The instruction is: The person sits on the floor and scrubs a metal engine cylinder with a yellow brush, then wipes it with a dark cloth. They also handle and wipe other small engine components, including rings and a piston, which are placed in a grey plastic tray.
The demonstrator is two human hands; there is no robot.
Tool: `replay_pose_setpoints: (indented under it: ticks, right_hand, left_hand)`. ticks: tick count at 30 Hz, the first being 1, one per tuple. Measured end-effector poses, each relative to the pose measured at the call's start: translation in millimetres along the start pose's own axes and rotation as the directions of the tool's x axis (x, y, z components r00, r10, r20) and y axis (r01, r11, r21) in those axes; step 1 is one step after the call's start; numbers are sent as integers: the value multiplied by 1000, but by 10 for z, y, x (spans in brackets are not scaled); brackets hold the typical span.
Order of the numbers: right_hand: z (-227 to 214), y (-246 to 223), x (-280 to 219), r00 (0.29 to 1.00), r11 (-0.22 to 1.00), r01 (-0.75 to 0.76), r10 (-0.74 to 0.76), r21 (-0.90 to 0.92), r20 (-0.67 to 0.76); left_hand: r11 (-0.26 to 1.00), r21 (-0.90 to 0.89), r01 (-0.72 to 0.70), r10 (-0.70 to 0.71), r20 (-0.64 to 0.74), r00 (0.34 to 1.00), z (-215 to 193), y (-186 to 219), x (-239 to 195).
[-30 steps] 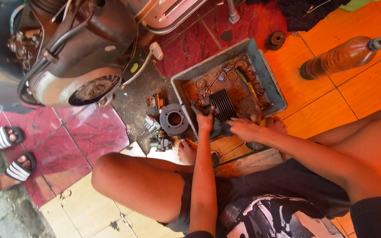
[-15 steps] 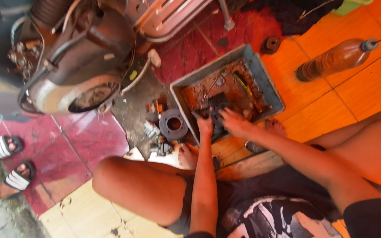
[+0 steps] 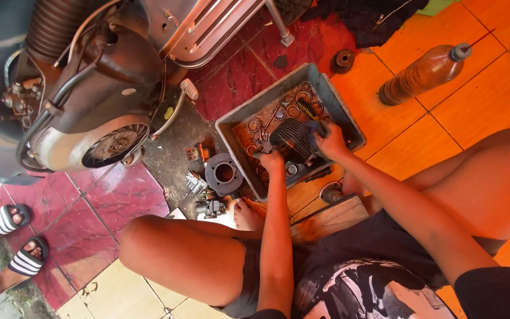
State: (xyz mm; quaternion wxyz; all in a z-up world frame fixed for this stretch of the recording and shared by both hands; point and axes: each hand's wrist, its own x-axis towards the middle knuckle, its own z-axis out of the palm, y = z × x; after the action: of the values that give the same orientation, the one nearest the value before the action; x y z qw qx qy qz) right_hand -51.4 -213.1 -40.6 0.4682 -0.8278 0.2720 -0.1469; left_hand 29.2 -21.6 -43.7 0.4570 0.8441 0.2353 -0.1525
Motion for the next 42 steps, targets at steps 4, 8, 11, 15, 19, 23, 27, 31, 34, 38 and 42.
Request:
replay_pose_setpoints:
  ticks: [4, 8, 11, 15, 19, 23, 27, 31, 34, 38, 42]
  right_hand:
    - [-271, -841, 96, 987, 995, 72, -61, 75, -145]
    - [-319, -932, 258, 987, 987, 156, -154, -46, 41]
    - [-489, -1262, 343, 973, 957, 213, -191, -198, 127]
    - [-217, -604, 494, 995, 982, 60, -43, -177, 95]
    - [-159, -352, 727, 992, 993, -108, 110, -37, 61]
    - [-154, -64, 797, 973, 984, -164, 172, -64, 154]
    - [-15, 492, 438, 897, 943, -284, 325, -172, 301]
    - [-5, -175, 285, 887, 931, -312, 356, -188, 293]
    - [-6, -275, 173, 847, 910, -345, 408, -231, 340]
    - [-158, -731, 332, 917, 930, -263, 323, -256, 235]
    - [-420, -1059, 637, 931, 910, -214, 300, -354, 207]
  left_hand:
    - [867, 470, -164, 11, 312, 950, 299, -576, 452]
    - [722, 670, -170, -190, 428, 883, 467, -933, 506]
    - [809, 578, -104, -187, 420, 888, 376, -596, 74]
    - [947, -318, -48, 79, 84, 993, -441, 928, -1415]
    - [873, -14, -487, 480, 192, 856, -430, 990, -1374]
    - [619, 96, -779, 748, 230, 623, -448, 1130, -942]
    - [93, 519, -850, 834, 425, 351, -168, 865, -703]
    - [33, 578, -815, 816, 455, 356, -277, 677, -606]
    - [91, 599, -795, 806, 425, 412, -372, 580, -735]
    - [346, 491, -799, 774, 332, 539, -520, 710, -856]
    - [522, 246, -816, 824, 100, 558, -816, 865, -899]
